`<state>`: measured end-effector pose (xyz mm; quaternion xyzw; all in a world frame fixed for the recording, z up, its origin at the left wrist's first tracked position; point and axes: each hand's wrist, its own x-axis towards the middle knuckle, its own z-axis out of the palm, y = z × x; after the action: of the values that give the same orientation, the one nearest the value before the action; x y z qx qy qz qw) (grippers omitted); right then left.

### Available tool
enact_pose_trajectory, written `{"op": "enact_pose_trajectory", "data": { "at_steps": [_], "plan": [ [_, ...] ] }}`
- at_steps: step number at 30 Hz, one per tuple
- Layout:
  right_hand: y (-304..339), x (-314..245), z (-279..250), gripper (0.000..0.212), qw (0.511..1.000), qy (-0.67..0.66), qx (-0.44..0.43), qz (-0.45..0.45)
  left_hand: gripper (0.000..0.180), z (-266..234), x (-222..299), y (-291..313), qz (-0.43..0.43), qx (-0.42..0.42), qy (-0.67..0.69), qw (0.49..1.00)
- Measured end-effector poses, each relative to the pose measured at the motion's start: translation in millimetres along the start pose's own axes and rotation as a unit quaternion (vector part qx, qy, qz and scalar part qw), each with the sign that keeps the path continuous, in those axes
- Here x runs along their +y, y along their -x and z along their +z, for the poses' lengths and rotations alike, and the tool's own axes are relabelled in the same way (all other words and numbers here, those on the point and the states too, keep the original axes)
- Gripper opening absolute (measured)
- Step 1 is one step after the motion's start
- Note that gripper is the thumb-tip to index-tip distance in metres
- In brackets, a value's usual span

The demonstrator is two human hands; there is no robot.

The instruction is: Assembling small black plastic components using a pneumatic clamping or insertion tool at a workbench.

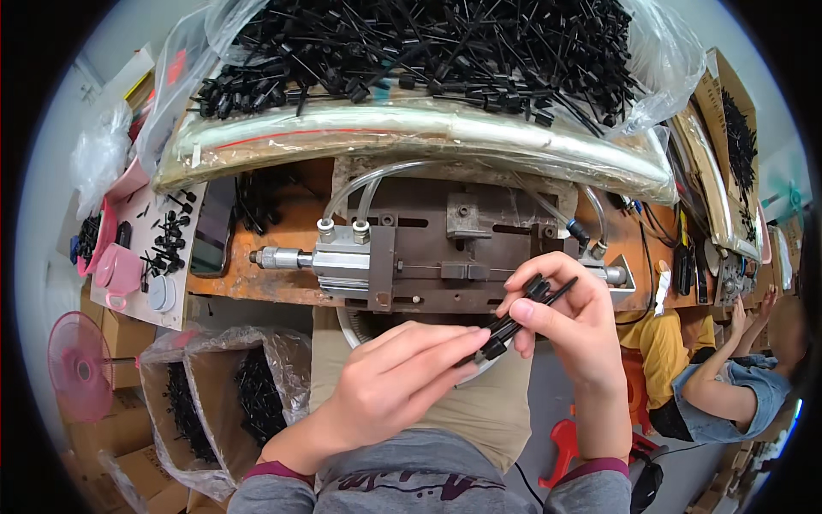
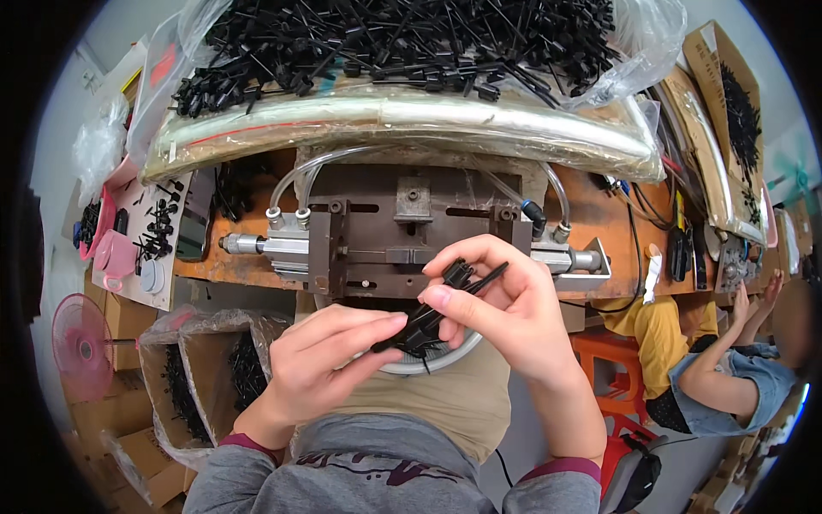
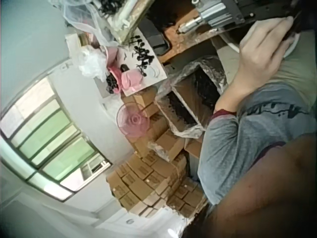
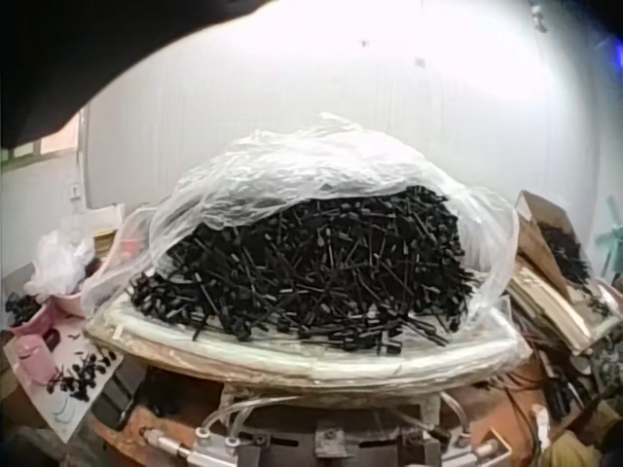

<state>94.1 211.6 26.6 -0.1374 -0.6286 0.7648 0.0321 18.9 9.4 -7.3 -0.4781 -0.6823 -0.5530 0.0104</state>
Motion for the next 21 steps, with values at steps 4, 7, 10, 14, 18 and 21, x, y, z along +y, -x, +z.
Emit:
{"op": "enact_pose_trajectory", "data": {
  "at_steps": [4, 7, 10, 14, 18, 21],
  "plan": [
    [-0.5, 2.0, -7.2, 0.022, 1.0, -0.014, 0.021, -0.012, 0.035, -1.3, -1.1, 4.0, 0.002, -0.01, 0.006, 1.0],
    [-1.3, 2.5, -11.8, 0.022, 0.996, -0.021, 0.067, -0.047, 0.033, -3.5, -1.6, 8.9, -0.004, -0.018, 0.048, 0.999],
    [-1.7, 3.4, -16.7, 0.022, 0.986, -0.015, 0.133, -0.104, 0.032, -3.1, -3.6, 11.7, -0.015, -0.018, 0.053, 0.998],
    [6.5, 2.4, -21.6, 0.024, 0.967, -0.009, 0.191, -0.166, 0.029, 18.0, -23.5, 15.2, -0.021, 0.016, -0.049, 0.998],
    [14.5, 5.8, -12.2, 0.023, 0.965, -0.002, 0.193, -0.18, 0.028, 32.8, -43.0, 17.8, 0.029, -0.025, -0.195, 0.98],
    [19.7, 8.9, -6.0, 0.023, 0.958, 0.001, 0.204, -0.2, 0.028, 35.1, -39.8, 12.8, 0.053, -0.045, -0.269, 0.961]
  ]
}}
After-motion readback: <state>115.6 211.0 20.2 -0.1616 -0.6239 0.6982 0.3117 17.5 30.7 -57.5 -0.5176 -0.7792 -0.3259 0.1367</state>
